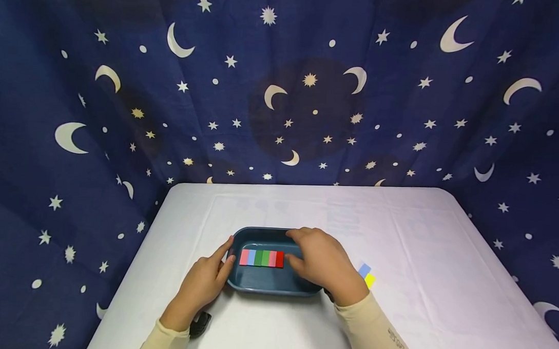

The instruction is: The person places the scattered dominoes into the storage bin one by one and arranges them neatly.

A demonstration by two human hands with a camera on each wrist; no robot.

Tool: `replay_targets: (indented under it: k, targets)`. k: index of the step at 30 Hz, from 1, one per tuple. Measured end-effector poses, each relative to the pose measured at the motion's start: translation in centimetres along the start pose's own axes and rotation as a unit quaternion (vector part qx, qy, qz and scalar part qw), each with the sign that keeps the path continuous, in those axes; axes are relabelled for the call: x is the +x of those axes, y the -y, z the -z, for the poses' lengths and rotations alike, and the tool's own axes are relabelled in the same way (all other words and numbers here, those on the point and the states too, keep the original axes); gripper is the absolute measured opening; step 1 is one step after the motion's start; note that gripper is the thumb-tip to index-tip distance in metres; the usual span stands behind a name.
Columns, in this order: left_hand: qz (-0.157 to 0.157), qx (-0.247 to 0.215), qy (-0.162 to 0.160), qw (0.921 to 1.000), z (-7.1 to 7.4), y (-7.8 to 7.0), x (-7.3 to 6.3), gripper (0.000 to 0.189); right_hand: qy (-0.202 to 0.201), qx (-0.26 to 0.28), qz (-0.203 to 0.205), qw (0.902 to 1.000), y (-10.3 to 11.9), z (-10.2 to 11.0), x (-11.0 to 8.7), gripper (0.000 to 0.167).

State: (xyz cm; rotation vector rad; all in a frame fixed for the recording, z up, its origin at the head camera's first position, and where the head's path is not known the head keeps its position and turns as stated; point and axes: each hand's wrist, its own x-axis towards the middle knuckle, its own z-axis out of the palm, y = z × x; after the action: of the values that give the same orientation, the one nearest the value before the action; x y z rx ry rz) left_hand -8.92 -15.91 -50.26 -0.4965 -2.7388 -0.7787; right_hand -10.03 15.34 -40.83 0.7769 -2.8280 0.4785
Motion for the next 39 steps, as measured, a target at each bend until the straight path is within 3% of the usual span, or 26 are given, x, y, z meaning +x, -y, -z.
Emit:
replay_targets:
  k: [7, 11, 15, 19, 22, 34, 39]
  targets:
    - [0.006, -0.001, 0.005, 1.0000, 0.1, 0.0, 0.0, 0.054, -0.119, 0.002, 0.005, 0.9929, -2.8, 1.0, -3.8, 0.055]
    - [0.005, 0.004, 0.003, 1.0000, -0.1, 0.0, 0.1, 0.054, -0.150, 0.006, -0.027, 0.9884, -5.5, 0.8, -6.2, 0.061]
    - [0.005, 0.005, 0.005, 1.0000, -0.2, 0.0, 0.1, 0.054, -0.118, 0.004, -0.095, 0.9884, -8.0, 0.6, -8.2, 0.068]
    - [0.008, 0.001, 0.008, 0.9999, -0.2, 0.0, 0.0, 0.054, -0.044, -0.003, -0.175, 0.9836, -10.0, -0.2, -9.4, 0.077]
    - [0.014, -0.003, 0.009, 0.9999, -0.2, 0.0, 0.0, 0.054, -0.005, -0.008, -0.211, 0.9775, -11.0, -1.1, -9.7, 0.083]
    - [0.003, 0.000, 0.003, 1.0000, -0.2, -0.2, 0.4, 0.054, 0.020, -0.004, -0.240, 0.9705, -11.8, -1.9, -9.7, 0.082]
    - [0.014, -0.005, 0.009, 0.9998, -0.2, -0.2, 0.1, 0.054, 0.028, -0.017, -0.236, 0.9711, -12.1, -1.9, -9.9, 0.085]
